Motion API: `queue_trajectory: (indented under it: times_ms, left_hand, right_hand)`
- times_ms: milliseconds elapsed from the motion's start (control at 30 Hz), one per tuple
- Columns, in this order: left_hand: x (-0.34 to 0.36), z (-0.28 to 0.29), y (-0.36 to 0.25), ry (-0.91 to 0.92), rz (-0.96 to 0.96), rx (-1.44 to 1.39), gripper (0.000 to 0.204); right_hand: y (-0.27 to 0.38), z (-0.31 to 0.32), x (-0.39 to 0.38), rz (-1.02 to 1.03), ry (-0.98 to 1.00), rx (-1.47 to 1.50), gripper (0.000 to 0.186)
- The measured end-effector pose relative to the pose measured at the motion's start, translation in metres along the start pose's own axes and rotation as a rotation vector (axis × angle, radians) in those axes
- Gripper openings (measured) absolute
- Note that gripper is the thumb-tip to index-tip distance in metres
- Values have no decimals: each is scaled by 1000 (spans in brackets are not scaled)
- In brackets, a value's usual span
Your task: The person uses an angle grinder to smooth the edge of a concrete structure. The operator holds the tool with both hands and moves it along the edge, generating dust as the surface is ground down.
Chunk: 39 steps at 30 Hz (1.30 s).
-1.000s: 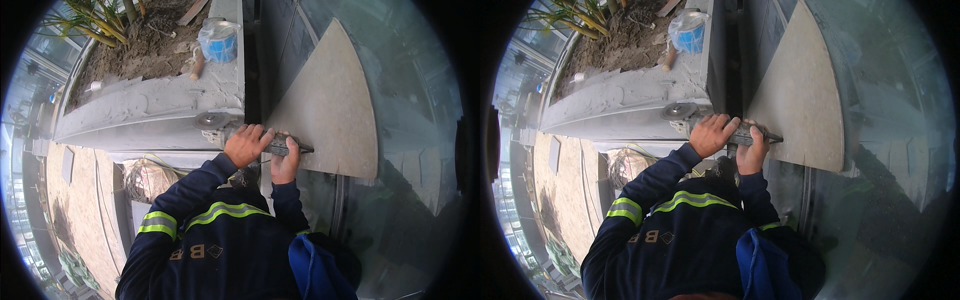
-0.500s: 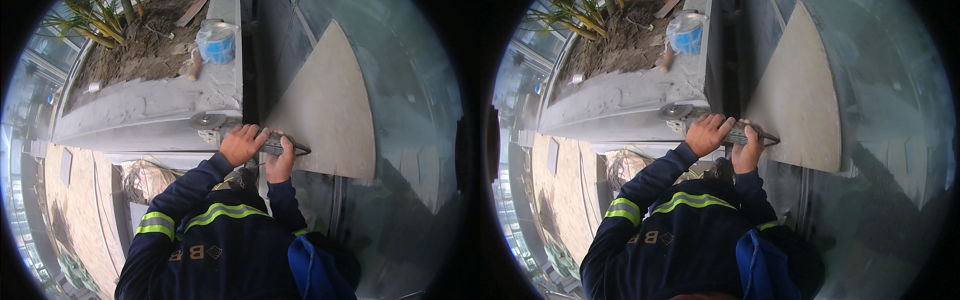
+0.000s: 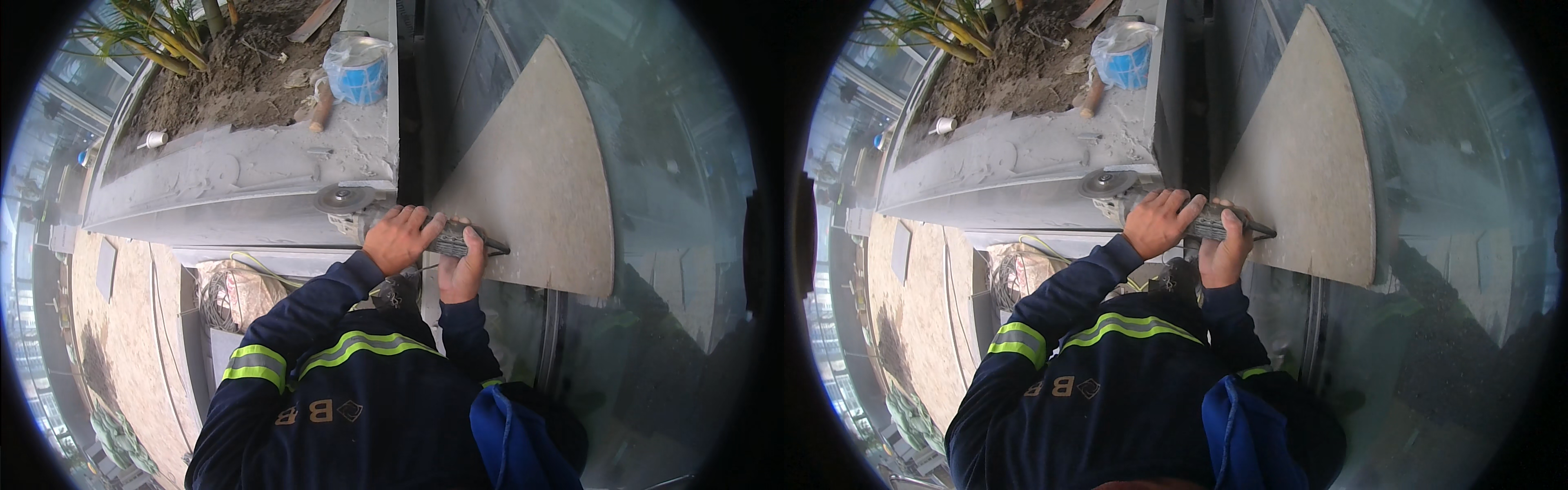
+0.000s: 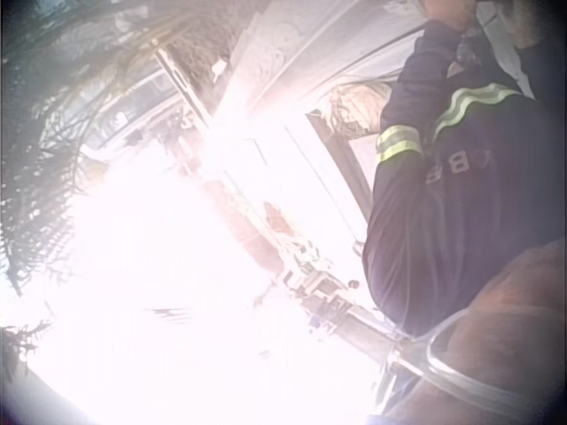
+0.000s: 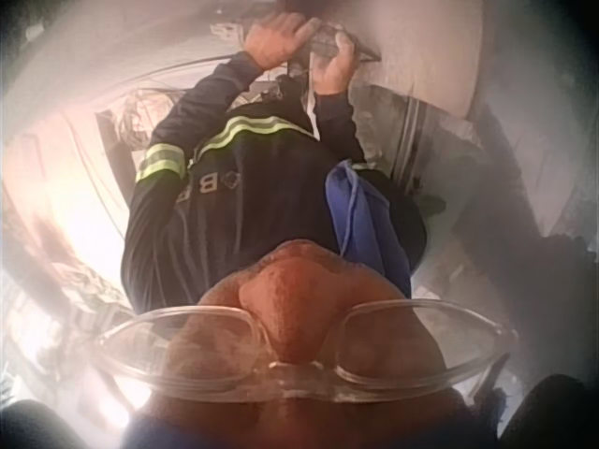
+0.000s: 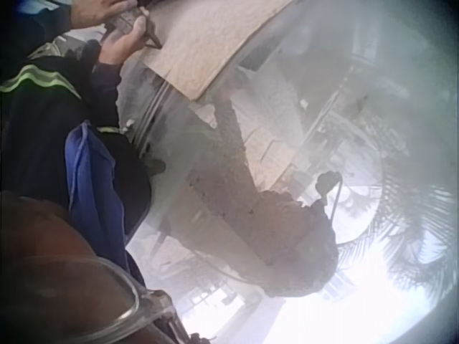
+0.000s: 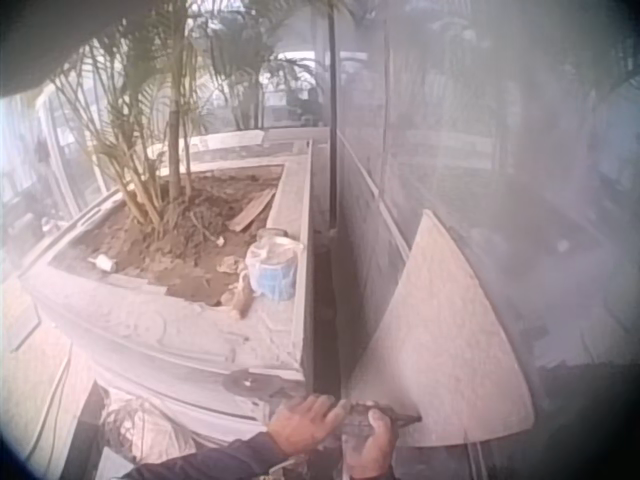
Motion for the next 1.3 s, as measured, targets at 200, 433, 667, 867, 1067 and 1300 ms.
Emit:
queue_trajectory:
  times_ms: [200,433,667,867,1067,1300]
  left_hand:
    - [-6,-9,10,2,-1,32,49]
    - [-5,-9,8,20,2,32,51]
    - [-2,-10,7,22,17,41,48]
    - [-14,-4,14,54,42,68,49]
    - [-44,39,33,121,45,127,49]
    - [-81,122,65,250,-56,203,47]
  right_hand:
    - [-14,10,12,-1,22,37,23]
    - [-9,6,9,1,27,21,23]
    - [-10,11,16,-7,44,18,24]
    - [-29,7,19,-54,65,68,24]
    - [-68,-26,1,-116,145,125,24]
    - [-77,-100,-74,-587,111,88,34]
Point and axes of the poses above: each hand's wrist, its own x-axis towards the middle knuckle, its own z-axis out of the back of the hand, y = z × x, the point moved 2 cm from there along x, towards the middle knuckle, and after that the axes turned 12 degrees about -z, right-handed, at the moved point
